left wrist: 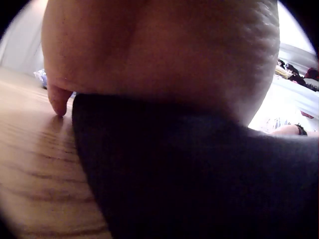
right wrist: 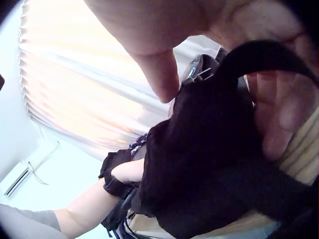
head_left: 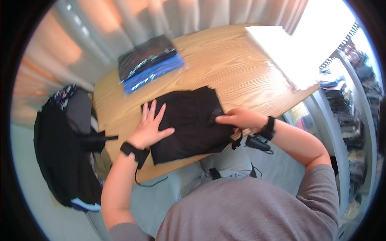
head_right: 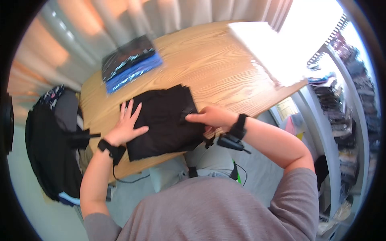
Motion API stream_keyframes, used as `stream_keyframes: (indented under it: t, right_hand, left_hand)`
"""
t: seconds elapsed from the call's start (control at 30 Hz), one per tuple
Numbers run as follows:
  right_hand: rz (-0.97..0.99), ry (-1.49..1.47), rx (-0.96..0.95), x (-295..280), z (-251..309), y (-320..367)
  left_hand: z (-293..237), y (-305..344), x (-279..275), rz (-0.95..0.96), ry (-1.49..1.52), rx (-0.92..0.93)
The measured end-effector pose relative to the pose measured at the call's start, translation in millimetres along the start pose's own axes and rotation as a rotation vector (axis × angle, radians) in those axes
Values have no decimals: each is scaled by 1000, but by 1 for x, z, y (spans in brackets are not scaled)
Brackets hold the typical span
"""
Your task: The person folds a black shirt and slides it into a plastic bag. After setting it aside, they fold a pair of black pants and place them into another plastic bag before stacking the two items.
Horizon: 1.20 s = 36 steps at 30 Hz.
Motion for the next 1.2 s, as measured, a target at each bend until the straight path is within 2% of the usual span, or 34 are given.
stream_keyframes:
  t: [0.07,0.13,0.2,0.27,0.33,0.4,0.47,0.53,0.6,0.7,0.83,0.9,1.03,1.2]
  right_hand:
    - [14,-43,-284,5,1,-3]
    - [24,-148,-435,4,-6,-16]
    - [-125,-69,-306,-9,-6,-15]
    - [-125,-179,-333,-33,-2,-10]
    - [-390,64,-539,-85,19,4]
    - [-628,260,-858,-163,24,4]
    - [-1063,417,-766,-218,32,46]
    - [-1421,766,-576,-259,25,62]
    - [-1500,970,-338,-283,12,68]
    - [-1407,1032,-26,-295,-4,62]
    - [-1436,966,-51,-304,-8,59]
    - [-1521,966,-119,-305,-6,64]
    - [-1470,1034,-51,-300,-9,69]
    - [-1499,933,-20,-311,-10,71]
  left_hand:
    - [-7,2,-1,-55,32,-26]
    - [-12,6,-1,-67,34,-68]
    - [-21,17,-17,-2,4,-151]
    - [-31,34,-28,-99,-19,-111]
    - [-51,54,-47,-116,45,-21]
    - [-68,70,-49,-76,88,90]
    - [-79,79,-41,-31,144,157]
    - [-85,79,-25,-4,134,158]
    - [-85,75,-8,-18,93,115]
    - [-88,74,-10,-6,123,89]
    - [-88,72,-8,-5,151,74]
    - [-88,72,-8,-14,157,68]
    - [-89,71,-9,-35,151,82]
    - [-88,72,-8,-19,171,64]
Point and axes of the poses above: each hand's wrist, its own y-axis away from the middle knuckle, its own x-axis out of the palm, z = x × y, the point moved 5 cm from there along -y, towards the middle knuckle, and after that the axes turned 15 degrees about -y, right-handed, at the moved point
